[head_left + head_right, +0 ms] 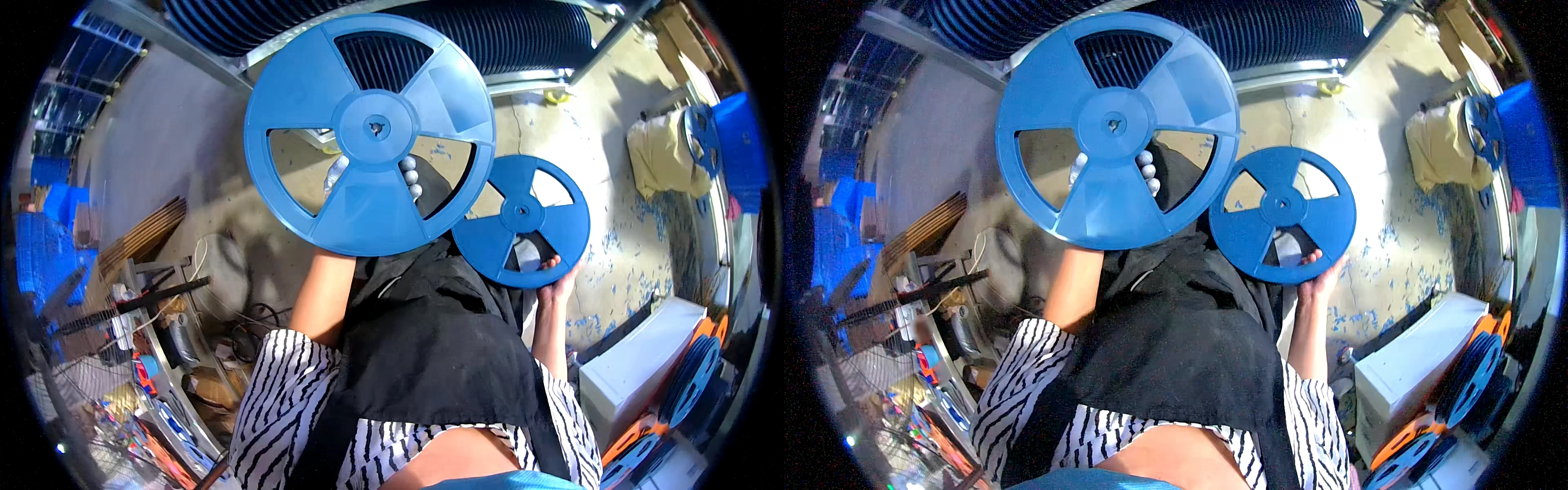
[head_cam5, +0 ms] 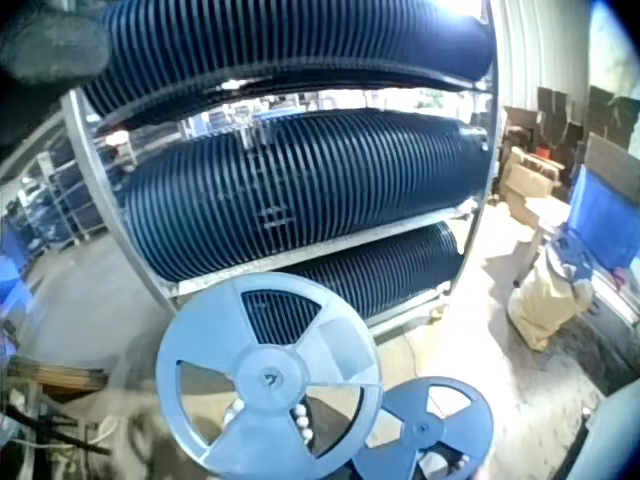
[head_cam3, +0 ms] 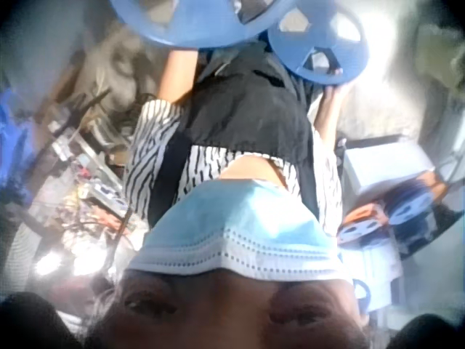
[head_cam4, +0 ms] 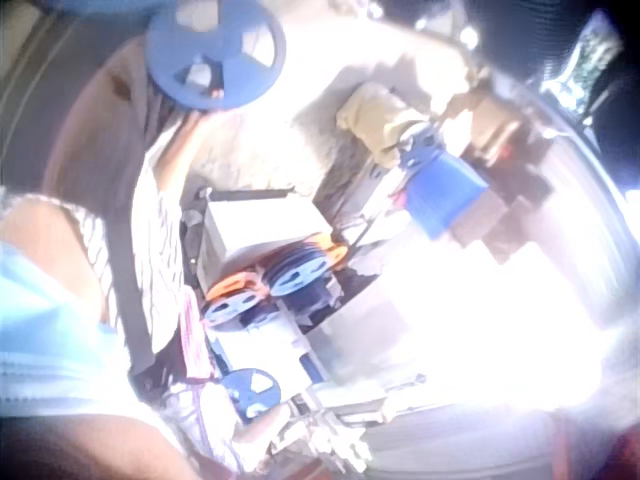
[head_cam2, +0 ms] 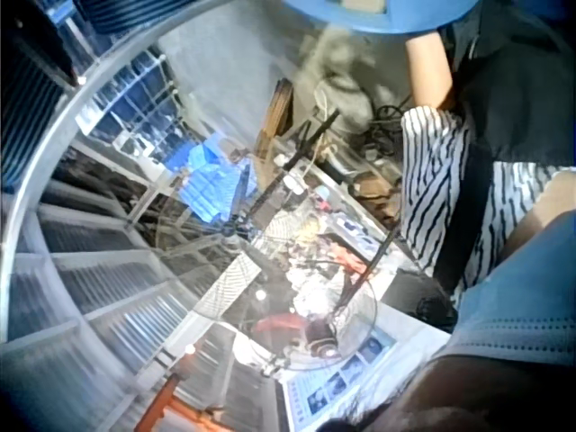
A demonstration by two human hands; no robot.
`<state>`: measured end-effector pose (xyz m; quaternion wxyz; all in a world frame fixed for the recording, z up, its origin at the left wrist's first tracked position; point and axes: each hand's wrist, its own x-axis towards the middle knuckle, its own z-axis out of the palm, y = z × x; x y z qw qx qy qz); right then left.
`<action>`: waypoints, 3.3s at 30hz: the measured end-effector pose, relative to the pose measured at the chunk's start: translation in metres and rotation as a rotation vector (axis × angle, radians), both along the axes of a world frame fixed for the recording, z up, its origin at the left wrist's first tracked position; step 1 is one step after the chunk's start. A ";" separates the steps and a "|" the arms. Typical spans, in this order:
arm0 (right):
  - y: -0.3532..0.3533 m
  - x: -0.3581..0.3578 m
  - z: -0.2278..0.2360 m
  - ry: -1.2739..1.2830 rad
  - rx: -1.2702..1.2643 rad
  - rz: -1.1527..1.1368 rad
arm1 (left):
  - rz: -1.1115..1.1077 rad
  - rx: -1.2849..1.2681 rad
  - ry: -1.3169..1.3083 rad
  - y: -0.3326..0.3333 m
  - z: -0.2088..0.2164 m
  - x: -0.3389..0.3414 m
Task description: The person picks up blue plastic spools from a table, wipes them with a cloth, and stacks them onto a metal rack. The person repeats this process for several spools.
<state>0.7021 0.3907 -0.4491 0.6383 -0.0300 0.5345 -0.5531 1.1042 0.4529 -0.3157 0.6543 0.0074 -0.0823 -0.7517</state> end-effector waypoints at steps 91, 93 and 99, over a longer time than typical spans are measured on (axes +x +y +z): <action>-0.022 -0.040 -0.012 0.353 0.026 0.134 | 1.713 0.849 -1.437 -0.002 -0.177 0.166; -0.024 -0.042 -0.014 0.446 0.023 0.121 | 1.694 0.788 -1.370 -0.006 -0.165 0.171; -0.016 -0.011 0.006 0.416 0.038 0.117 | 1.793 0.765 -1.702 -0.023 -0.107 0.211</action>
